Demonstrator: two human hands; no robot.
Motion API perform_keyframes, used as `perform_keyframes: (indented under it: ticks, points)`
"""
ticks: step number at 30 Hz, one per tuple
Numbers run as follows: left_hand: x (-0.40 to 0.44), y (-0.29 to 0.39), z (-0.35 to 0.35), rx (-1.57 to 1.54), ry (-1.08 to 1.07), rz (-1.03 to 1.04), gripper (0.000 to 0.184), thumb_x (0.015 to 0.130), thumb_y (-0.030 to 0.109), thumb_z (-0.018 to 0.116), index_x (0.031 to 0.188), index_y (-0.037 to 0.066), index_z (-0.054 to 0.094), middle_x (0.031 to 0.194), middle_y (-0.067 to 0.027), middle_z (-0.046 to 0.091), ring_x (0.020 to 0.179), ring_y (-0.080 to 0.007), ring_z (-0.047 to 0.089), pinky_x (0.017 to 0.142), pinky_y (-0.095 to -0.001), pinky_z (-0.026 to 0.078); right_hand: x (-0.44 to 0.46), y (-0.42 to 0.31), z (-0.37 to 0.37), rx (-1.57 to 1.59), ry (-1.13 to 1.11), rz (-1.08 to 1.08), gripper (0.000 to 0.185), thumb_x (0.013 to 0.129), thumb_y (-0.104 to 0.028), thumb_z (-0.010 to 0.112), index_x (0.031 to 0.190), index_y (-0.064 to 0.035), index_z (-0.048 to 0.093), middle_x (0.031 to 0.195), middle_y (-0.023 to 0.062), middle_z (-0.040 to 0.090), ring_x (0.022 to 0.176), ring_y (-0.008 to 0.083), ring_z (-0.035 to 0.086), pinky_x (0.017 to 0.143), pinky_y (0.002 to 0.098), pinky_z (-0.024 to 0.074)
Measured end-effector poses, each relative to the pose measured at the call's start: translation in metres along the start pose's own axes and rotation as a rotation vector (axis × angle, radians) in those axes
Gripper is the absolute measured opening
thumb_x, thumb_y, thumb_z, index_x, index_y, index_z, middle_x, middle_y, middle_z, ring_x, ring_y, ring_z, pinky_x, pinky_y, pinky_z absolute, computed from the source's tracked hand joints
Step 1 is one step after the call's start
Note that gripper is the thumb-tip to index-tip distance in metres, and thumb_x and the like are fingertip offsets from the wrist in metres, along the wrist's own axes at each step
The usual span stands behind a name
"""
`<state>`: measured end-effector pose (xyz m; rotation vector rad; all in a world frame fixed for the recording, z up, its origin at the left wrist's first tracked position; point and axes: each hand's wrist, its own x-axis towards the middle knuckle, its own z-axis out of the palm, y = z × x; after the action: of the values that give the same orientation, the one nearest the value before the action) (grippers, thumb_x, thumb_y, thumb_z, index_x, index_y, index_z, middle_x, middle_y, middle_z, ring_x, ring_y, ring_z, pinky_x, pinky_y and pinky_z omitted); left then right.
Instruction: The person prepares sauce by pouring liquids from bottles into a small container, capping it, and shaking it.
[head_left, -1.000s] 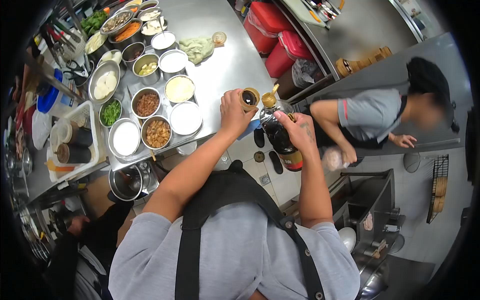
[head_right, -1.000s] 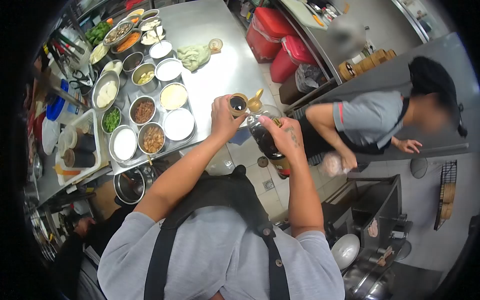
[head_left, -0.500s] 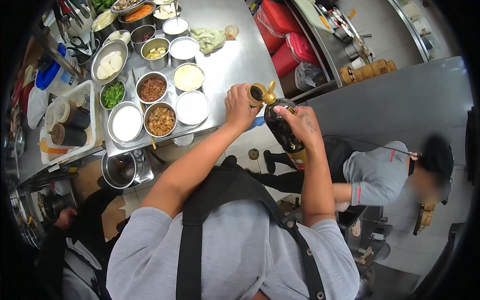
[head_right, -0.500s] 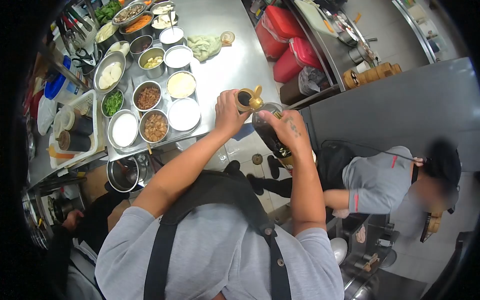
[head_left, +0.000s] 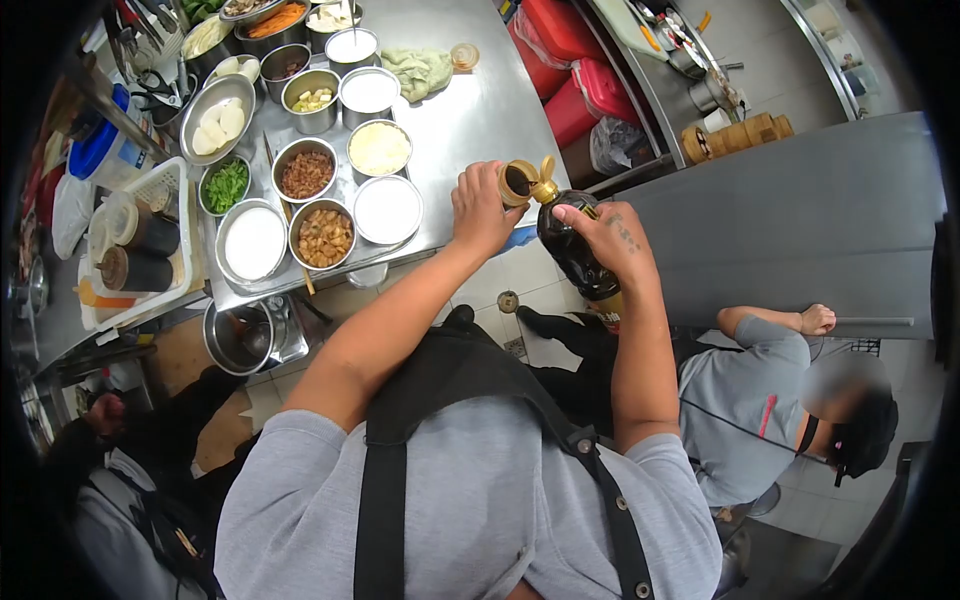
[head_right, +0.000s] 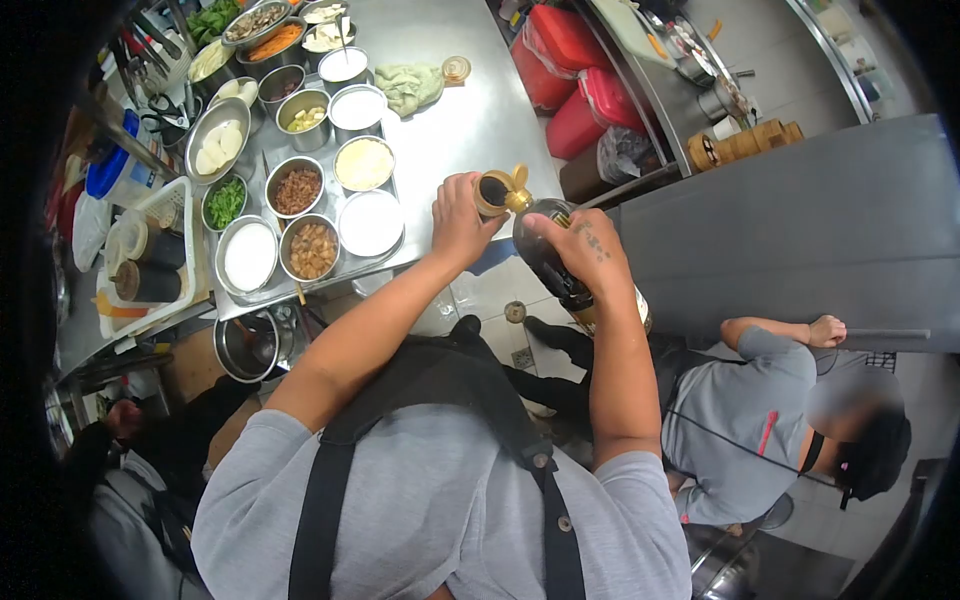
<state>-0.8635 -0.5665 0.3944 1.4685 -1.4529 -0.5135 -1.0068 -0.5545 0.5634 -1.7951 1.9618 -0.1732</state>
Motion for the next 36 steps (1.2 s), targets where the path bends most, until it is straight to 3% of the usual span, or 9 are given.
perform_keyframes:
  ticks: [7, 19, 25, 28, 31, 36]
  points:
    - [-0.001, -0.005, 0.002, 0.014, 0.017, 0.031, 0.074, 0.070, 0.022, 0.084, 0.129, 0.008, 0.043, 0.124, -0.0137, 0.048, 0.118, -0.0362, 0.047, 0.096, -0.0485, 0.038, 0.009, 0.009, 0.003, -0.085, 0.024, -0.054, 0.066, 0.079, -0.054, 0.074, 0.070, 0.0113, 0.064, 0.061, 0.0235, 0.060, 0.057, 0.0304, 0.064, 0.061, 0.0419, 0.0496]
    - [0.001, -0.003, -0.003, 0.003, -0.003, 0.028, 0.074, 0.070, 0.020, 0.084, 0.130, 0.007, 0.042, 0.126, -0.0146, 0.047, 0.119, -0.0372, 0.045, 0.097, -0.0493, 0.037, 0.007, 0.000, 0.003, -0.011, 0.003, -0.032, 0.070, 0.077, -0.057, 0.075, 0.065, 0.0111, 0.061, 0.056, 0.0218, 0.054, 0.051, 0.0250, 0.054, 0.056, 0.0435, 0.0461]
    - [0.000, -0.003, -0.005, 0.016, -0.005, 0.031, 0.073, 0.071, 0.020, 0.084, 0.130, 0.007, 0.042, 0.127, -0.0145, 0.047, 0.120, -0.0367, 0.045, 0.098, -0.0494, 0.036, 0.009, 0.001, 0.007, -0.011, 0.018, -0.067, 0.071, 0.077, -0.055, 0.075, 0.065, 0.0128, 0.060, 0.058, 0.0248, 0.054, 0.051, 0.0301, 0.054, 0.057, 0.0452, 0.0465]
    - [0.000, -0.004, -0.005, 0.031, -0.006, 0.030, 0.074, 0.071, 0.020, 0.084, 0.130, 0.006, 0.042, 0.127, -0.0144, 0.047, 0.121, -0.0365, 0.044, 0.098, -0.0494, 0.036, 0.006, -0.001, 0.007, -0.021, 0.050, -0.135, 0.069, 0.081, -0.052, 0.076, 0.058, 0.0077, 0.050, 0.050, 0.0083, 0.038, 0.050, 0.0127, 0.038, 0.048, 0.0376, 0.0403]
    - [0.000, -0.004, -0.005, 0.030, -0.008, 0.032, 0.074, 0.071, 0.021, 0.084, 0.131, 0.006, 0.042, 0.127, -0.0144, 0.047, 0.121, -0.0364, 0.044, 0.098, -0.0493, 0.036, 0.003, -0.008, 0.000, -0.027, 0.014, -0.078, 0.070, 0.077, -0.054, 0.076, 0.069, 0.0142, 0.062, 0.058, 0.0267, 0.055, 0.053, 0.0335, 0.058, 0.058, 0.0459, 0.0469]
    - [0.002, -0.006, -0.004, 0.038, -0.011, 0.044, 0.075, 0.071, 0.021, 0.084, 0.131, 0.006, 0.042, 0.127, -0.0142, 0.047, 0.121, -0.0357, 0.044, 0.098, -0.0486, 0.036, 0.005, -0.005, 0.000, -0.019, 0.022, -0.092, 0.069, 0.077, -0.054, 0.075, 0.071, 0.0139, 0.064, 0.059, 0.0262, 0.057, 0.054, 0.0341, 0.060, 0.060, 0.0454, 0.0474]
